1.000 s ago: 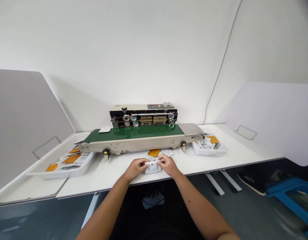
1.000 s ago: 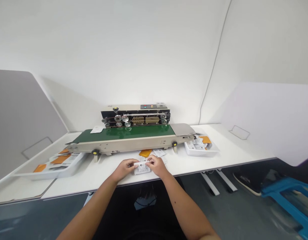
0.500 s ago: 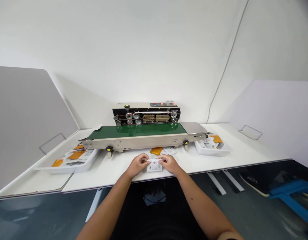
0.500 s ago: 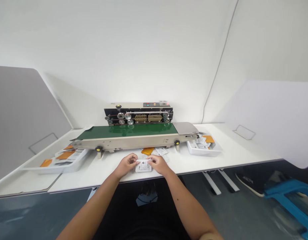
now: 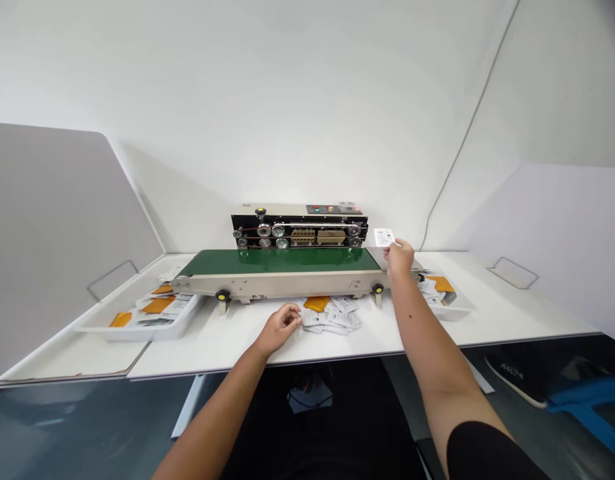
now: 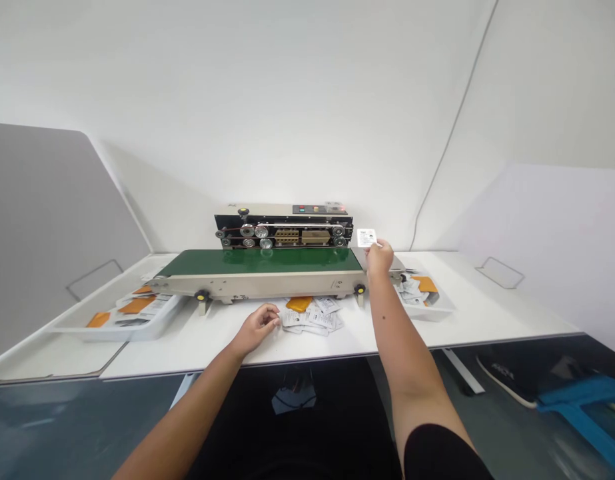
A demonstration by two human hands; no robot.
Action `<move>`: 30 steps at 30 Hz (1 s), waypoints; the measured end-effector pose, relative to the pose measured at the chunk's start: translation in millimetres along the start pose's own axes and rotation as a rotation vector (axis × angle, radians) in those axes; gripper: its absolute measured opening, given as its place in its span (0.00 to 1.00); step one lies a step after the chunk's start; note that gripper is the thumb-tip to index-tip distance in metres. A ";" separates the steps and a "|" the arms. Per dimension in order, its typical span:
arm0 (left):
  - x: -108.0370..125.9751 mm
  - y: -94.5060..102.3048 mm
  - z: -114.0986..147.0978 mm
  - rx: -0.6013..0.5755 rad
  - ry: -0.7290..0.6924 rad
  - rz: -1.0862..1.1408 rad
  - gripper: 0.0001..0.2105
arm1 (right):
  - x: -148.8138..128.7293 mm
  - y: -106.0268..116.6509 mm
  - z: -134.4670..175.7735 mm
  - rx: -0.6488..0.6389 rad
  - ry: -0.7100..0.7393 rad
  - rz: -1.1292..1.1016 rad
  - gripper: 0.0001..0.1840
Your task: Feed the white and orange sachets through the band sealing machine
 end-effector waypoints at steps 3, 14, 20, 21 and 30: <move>-0.3 -0.2 -0.2 0.001 -0.006 -0.062 0.14 | 14.3 -20.3 -10.7 -0.110 -0.185 0.045 0.07; 11.1 -0.1 -1.7 -0.025 -0.158 -0.375 0.14 | -8.3 -38.6 54.6 -0.155 0.358 0.386 0.10; 7.0 -23.8 -6.4 -0.166 -0.298 -0.628 0.30 | 55.2 -53.0 221.9 -0.856 0.575 0.558 0.15; 5.9 -25.9 -6.7 -0.167 -0.310 -0.647 0.28 | 69.6 -53.0 239.4 -0.911 0.557 0.616 0.18; 4.6 -21.0 -5.4 -0.088 -0.332 -0.683 0.16 | 102.5 -48.7 254.5 -1.042 0.453 0.784 0.25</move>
Point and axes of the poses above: each hand's wrist, its own z-axis away from the middle knuckle, its own y-axis out of the back of the hand, x = y × z, the point moved 5 cm from there along -z, towards the middle knuckle, and after that the axes turned 8 degrees about -z, right-handed, at the moved point
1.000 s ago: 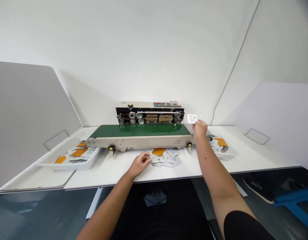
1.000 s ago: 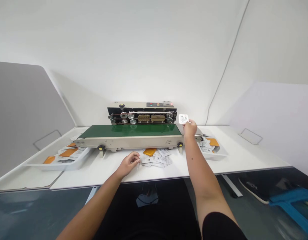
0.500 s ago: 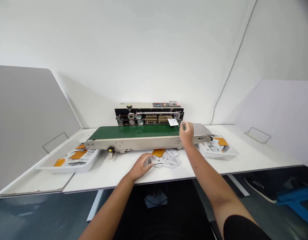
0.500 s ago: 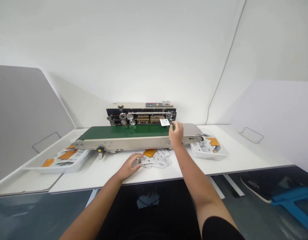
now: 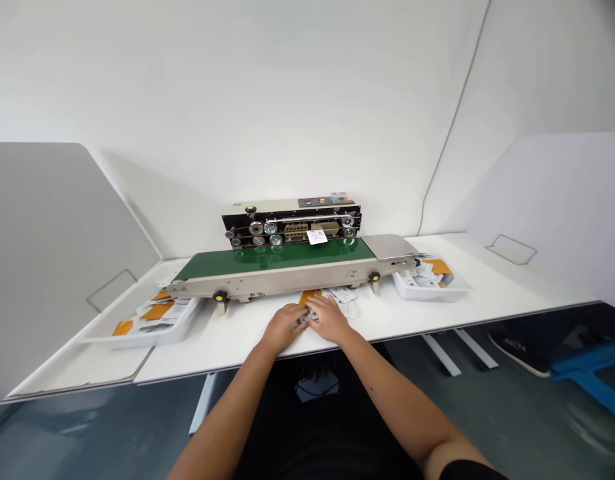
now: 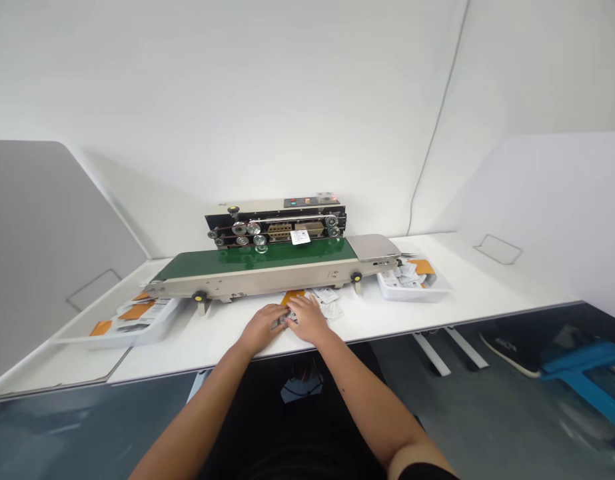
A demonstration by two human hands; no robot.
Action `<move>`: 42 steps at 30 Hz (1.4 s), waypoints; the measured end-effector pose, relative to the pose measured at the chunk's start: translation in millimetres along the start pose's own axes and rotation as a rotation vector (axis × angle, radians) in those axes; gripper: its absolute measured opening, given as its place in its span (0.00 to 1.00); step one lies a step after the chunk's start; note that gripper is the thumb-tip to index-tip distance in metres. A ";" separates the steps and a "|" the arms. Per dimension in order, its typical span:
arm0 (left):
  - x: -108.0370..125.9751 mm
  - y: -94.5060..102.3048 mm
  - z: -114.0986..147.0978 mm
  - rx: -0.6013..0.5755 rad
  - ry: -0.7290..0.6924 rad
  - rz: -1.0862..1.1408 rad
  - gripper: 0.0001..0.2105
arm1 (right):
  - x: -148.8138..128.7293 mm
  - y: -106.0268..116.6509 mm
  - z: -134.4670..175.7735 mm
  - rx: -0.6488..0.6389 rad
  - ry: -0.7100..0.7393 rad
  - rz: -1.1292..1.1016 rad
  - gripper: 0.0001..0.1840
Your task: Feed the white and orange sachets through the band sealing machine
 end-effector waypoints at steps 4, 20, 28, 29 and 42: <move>-1.7 -0.8 0.6 0.040 -0.003 0.000 0.15 | -1.7 3.9 1.4 0.014 -0.021 -0.032 0.24; -3.0 35.0 15.7 0.318 0.207 0.165 0.12 | -6.7 28.0 5.5 0.293 0.103 -0.279 0.14; -9.7 18.2 11.6 0.133 0.325 0.494 0.20 | 10.3 22.3 10.9 0.287 -0.114 -0.618 0.16; -10.9 18.7 11.7 0.139 0.337 0.518 0.20 | 9.5 22.1 10.5 0.283 -0.101 -0.636 0.16; -32.8 15.7 17.1 0.224 0.585 0.835 0.18 | -1.3 17.5 11.5 0.089 0.028 -0.625 0.33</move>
Point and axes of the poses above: each hand's wrist, its own z-axis away from the middle knuckle, its own y-axis out of the back of the hand, x = y × z, the point moved 5 cm from there along -z, towards the middle knuckle, and after that the axes turned 8 degrees about -z, right-handed, at the moved point
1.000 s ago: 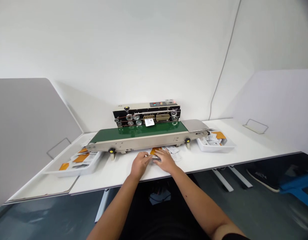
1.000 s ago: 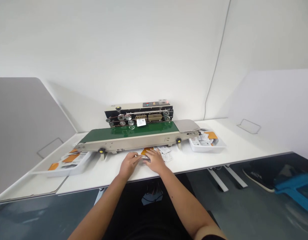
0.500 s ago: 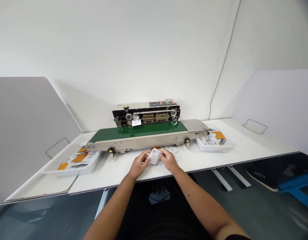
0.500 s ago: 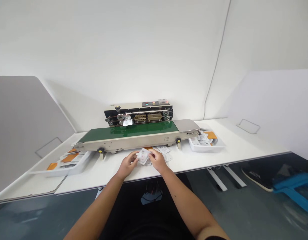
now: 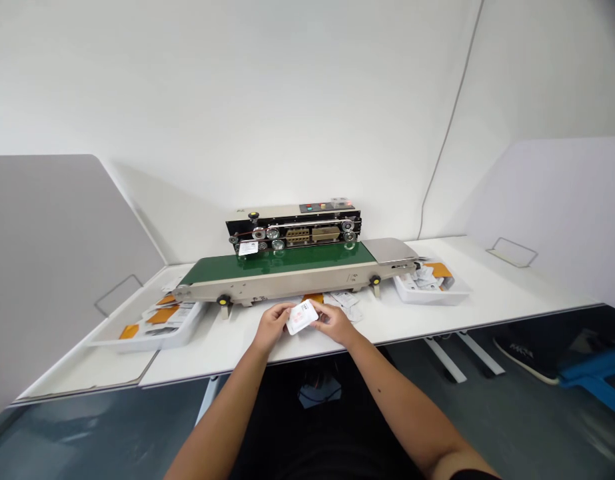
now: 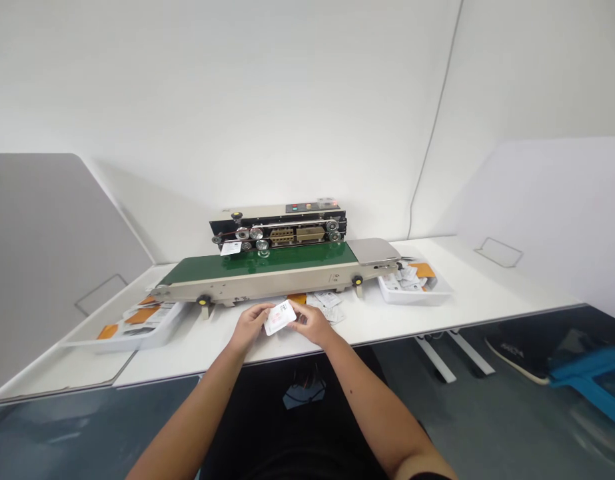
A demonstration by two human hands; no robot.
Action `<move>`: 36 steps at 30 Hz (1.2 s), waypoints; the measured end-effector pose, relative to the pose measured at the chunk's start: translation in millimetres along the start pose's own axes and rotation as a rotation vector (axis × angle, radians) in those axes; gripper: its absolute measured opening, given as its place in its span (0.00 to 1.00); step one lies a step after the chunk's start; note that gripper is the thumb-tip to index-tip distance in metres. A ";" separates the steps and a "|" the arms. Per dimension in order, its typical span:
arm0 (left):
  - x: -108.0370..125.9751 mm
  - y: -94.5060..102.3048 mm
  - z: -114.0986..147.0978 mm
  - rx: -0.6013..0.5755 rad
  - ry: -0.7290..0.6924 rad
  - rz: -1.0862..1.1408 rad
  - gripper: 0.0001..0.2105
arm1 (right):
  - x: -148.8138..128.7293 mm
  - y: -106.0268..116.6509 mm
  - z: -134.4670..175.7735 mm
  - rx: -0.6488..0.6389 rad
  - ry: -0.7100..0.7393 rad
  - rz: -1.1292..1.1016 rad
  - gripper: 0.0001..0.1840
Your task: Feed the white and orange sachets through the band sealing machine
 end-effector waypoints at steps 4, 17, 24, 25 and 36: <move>-4.7 1.2 -0.8 0.008 0.049 0.073 0.18 | -0.7 -0.3 -0.7 0.001 0.022 0.070 0.23; -8.7 2.7 -3.2 0.032 0.090 0.162 0.21 | 4.1 2.0 -0.7 0.026 -0.068 -0.055 0.23; -4.4 -4.6 -1.1 -0.070 0.083 0.193 0.24 | -8.0 -14.3 -5.4 0.130 -0.107 -0.059 0.23; -3.9 -6.1 -0.3 -0.089 0.075 0.188 0.23 | -10.4 -17.2 -8.2 0.139 -0.119 -0.045 0.17; 4.8 -7.1 3.6 -0.093 -0.054 0.072 0.19 | -55.4 166.7 -90.4 0.860 0.023 -0.081 0.19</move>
Point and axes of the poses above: each hand's wrist, its own z-axis away from the middle knuckle, its own y-axis out of the back of the hand, x = y × z, the point moved 5 cm from there along -z, towards the middle knuckle, and after that the axes turned 8 degrees about -z, right-handed, at the moved point
